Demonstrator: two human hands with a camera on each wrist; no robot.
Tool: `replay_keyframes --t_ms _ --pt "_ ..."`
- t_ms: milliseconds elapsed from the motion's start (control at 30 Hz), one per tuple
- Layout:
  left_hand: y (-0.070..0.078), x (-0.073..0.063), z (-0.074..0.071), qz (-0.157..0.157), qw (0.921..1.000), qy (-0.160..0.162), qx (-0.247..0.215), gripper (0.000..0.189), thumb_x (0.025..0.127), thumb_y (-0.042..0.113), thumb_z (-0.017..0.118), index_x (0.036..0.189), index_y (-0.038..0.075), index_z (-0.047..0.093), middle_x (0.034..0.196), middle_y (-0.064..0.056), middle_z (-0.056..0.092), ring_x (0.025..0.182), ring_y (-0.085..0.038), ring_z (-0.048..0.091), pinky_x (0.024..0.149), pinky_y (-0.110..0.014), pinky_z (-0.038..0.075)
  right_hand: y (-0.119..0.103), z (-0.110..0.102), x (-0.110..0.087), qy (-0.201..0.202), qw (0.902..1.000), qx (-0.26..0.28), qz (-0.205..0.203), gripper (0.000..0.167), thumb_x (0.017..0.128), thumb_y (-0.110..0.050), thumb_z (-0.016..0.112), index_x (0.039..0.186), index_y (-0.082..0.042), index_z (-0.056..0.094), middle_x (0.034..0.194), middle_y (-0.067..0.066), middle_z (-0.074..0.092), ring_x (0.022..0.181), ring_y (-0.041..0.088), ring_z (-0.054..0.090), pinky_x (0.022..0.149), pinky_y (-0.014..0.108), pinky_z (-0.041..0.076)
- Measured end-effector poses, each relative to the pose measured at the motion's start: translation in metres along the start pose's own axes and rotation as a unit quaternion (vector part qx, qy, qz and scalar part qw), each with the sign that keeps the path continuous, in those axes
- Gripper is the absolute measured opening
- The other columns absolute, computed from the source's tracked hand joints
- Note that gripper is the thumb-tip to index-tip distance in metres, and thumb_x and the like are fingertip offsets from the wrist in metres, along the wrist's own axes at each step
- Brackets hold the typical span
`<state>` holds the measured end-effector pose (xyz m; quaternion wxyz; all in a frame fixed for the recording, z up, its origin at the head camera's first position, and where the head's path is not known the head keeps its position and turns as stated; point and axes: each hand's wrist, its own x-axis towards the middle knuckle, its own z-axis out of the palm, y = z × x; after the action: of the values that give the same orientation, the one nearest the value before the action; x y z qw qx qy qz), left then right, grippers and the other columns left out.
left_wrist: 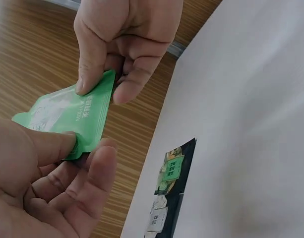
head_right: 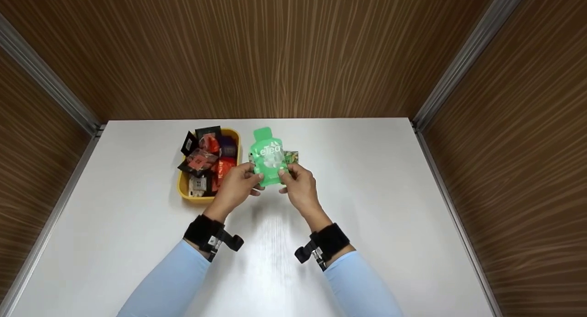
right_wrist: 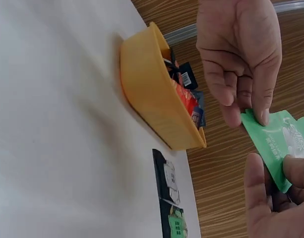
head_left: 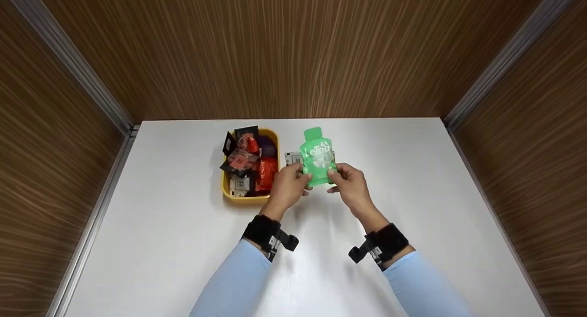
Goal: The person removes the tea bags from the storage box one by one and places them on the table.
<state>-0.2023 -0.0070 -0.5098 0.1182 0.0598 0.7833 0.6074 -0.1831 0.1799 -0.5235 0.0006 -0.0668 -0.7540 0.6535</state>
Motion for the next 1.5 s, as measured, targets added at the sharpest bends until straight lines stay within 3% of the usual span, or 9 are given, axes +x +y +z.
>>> replay_keyframes --t_ms 133,333,433,567,700,833,1133,1333,1500 --pt "-0.006 0.002 0.010 -0.004 0.9994 0.034 0.009 0.014 0.101 0.007 0.069 0.114 0.001 0.070 0.087 -0.010 0.074 0.079 -0.028 0.077 0.064 -0.028 0.062 0.010 -0.001 0.002 0.025 0.9991 -0.034 0.004 0.020 0.104 -0.014 0.067 0.113 0.003 0.071 0.086 0.010 0.069 0.074 0.015 0.058 0.056 0.023 0.053" --pt "-0.016 0.009 0.025 0.000 0.9974 0.062 0.037 0.026 0.097 0.004 0.072 0.123 0.005 0.070 0.092 -0.005 0.074 0.074 -0.012 0.071 0.065 -0.025 0.058 0.021 -0.004 0.006 0.042 0.9990 0.002 0.014 0.017 0.103 -0.009 0.066 0.112 0.006 0.068 0.084 0.007 0.070 0.071 0.013 0.063 0.057 0.023 0.056" --pt "-0.018 0.014 0.032 0.010 0.9965 0.069 0.046 0.036 0.096 0.001 0.069 0.132 0.006 0.067 0.097 -0.007 0.077 0.077 -0.015 0.073 0.068 -0.027 0.059 0.025 -0.009 0.009 0.056 0.9981 0.014 0.022 0.016 0.103 -0.007 0.066 0.112 0.007 0.067 0.083 0.006 0.070 0.070 0.013 0.064 0.058 0.023 0.057" --pt "-0.023 0.016 0.039 0.029 0.9915 0.066 0.108 0.045 0.097 0.001 0.065 0.141 0.008 0.063 0.103 -0.005 0.078 0.090 -0.020 0.075 0.079 -0.033 0.059 0.033 -0.021 0.020 0.081 0.9959 0.024 0.032 0.021 0.105 -0.008 0.063 0.117 0.008 0.066 0.085 0.006 0.069 0.070 0.011 0.064 0.060 0.023 0.058" --pt "-0.033 0.013 0.042 0.057 0.9794 0.043 0.189 0.039 0.097 0.000 0.063 0.135 0.009 0.068 0.106 -0.006 0.079 0.100 -0.026 0.074 0.089 -0.038 0.058 0.042 -0.038 0.036 0.112 0.9927 -0.003 0.044 0.026 0.107 -0.011 0.059 0.123 0.008 0.066 0.089 0.008 0.068 0.071 0.009 0.063 0.061 0.021 0.058" --pt "-0.043 0.011 0.042 0.079 0.9605 0.012 0.266 0.037 0.093 -0.003 0.063 0.127 0.008 0.073 0.108 -0.010 0.078 0.102 -0.030 0.072 0.090 -0.040 0.057 0.049 -0.054 0.053 0.126 0.9885 -0.048 0.069 0.030 0.109 -0.014 0.058 0.128 0.008 0.065 0.099 0.017 0.068 0.075 0.010 0.065 0.065 0.023 0.059" --pt "-0.057 0.000 0.048 0.074 0.9126 -0.018 0.402 0.038 0.091 0.004 0.069 0.128 0.011 0.074 0.114 -0.012 0.077 0.107 -0.036 0.068 0.088 -0.042 0.057 0.064 -0.067 0.074 0.091 0.9813 -0.113 0.127 0.037 0.110 -0.019 0.053 0.138 0.004 0.061 0.089 0.013 0.070 0.070 0.015 0.069 0.061 0.024 0.055" --pt "-0.062 -0.004 0.051 0.101 0.9013 -0.022 0.421 0.035 0.089 0.004 0.070 0.122 0.010 0.076 0.113 -0.010 0.077 0.108 -0.033 0.069 0.090 -0.041 0.057 0.068 -0.070 0.083 0.085 0.9723 -0.168 0.138 0.037 0.108 -0.020 0.055 0.132 0.007 0.064 0.084 0.012 0.071 0.065 0.012 0.066 0.061 0.025 0.056" --pt "-0.061 -0.002 0.052 0.113 0.8993 -0.023 0.422 0.029 0.087 0.002 0.068 0.113 0.009 0.078 0.105 -0.009 0.077 0.102 -0.032 0.070 0.086 -0.040 0.057 0.069 -0.072 0.087 0.094 0.9427 -0.292 0.131 0.041 0.105 -0.026 0.058 0.126 0.008 0.068 0.109 0.022 0.074 0.084 0.024 0.067 0.072 0.033 0.054"
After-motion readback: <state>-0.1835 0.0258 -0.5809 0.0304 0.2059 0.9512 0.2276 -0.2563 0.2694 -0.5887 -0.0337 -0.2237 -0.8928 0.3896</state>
